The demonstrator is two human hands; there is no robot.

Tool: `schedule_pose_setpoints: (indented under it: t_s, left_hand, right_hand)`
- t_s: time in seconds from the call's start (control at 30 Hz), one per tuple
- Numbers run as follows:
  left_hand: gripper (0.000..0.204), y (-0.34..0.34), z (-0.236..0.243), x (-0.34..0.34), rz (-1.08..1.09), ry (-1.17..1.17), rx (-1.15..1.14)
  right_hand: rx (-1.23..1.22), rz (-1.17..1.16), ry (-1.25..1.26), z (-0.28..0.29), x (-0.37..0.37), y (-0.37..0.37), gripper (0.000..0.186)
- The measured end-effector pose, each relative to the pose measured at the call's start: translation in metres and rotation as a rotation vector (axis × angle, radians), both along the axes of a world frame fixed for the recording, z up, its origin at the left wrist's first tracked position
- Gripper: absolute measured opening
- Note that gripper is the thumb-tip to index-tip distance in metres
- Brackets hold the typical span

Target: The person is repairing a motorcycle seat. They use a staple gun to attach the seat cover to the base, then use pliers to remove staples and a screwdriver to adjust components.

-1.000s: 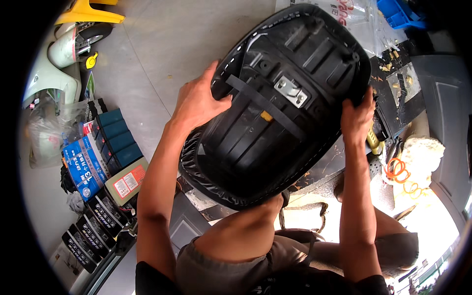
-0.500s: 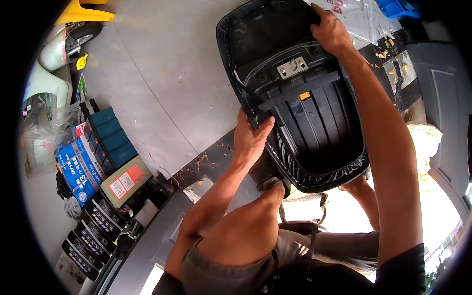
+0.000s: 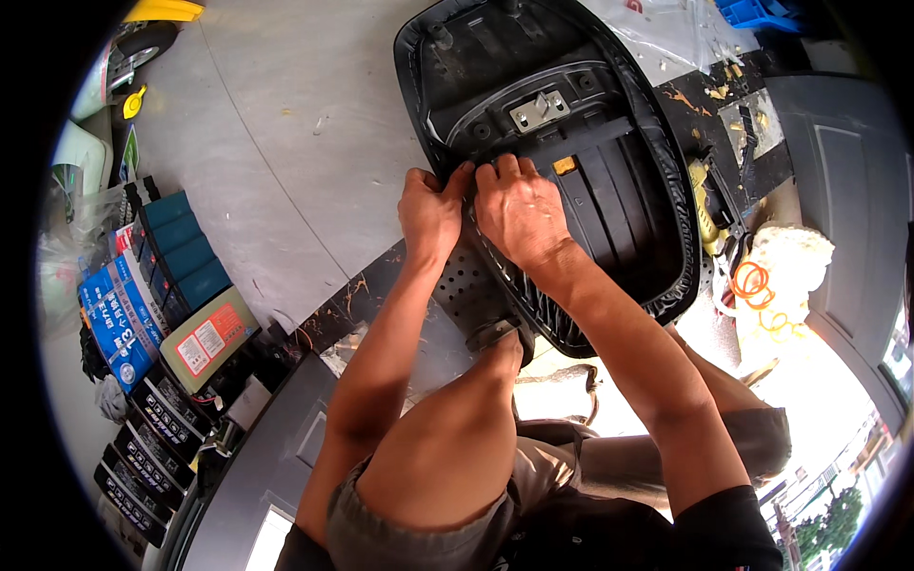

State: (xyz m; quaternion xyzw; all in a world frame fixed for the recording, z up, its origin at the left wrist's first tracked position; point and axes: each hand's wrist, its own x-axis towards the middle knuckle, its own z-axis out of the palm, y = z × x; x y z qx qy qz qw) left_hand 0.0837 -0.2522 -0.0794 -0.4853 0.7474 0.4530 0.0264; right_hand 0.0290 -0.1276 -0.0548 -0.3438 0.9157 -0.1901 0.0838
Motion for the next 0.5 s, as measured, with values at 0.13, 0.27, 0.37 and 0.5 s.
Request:
schedule_pose_setpoints:
  t_s: [0.13,0.27,0.37,0.5]
  left_hand:
    - [0.051,0.004,-0.003,0.008,-0.031,0.117,-0.102]
    - [0.048,0.008,0.003,0.007,-0.077,0.116,-0.134]
    - [0.045,0.009,0.002,0.008,-0.027,0.113,-0.018]
    - [0.044,0.009,0.015,0.008,0.011,-0.009,0.18]
  right_hand:
    - [-0.062,-0.192,-0.093,0.012,-0.04,0.02,0.009]
    - [-0.128,-0.666,-0.057,0.005,-0.088,0.103,0.023]
    - [-0.114,-0.794,0.009,-0.012,-0.09,0.139,0.024]
    - [-0.202,-0.963,0.13,-0.006,-0.079,0.147,0.025]
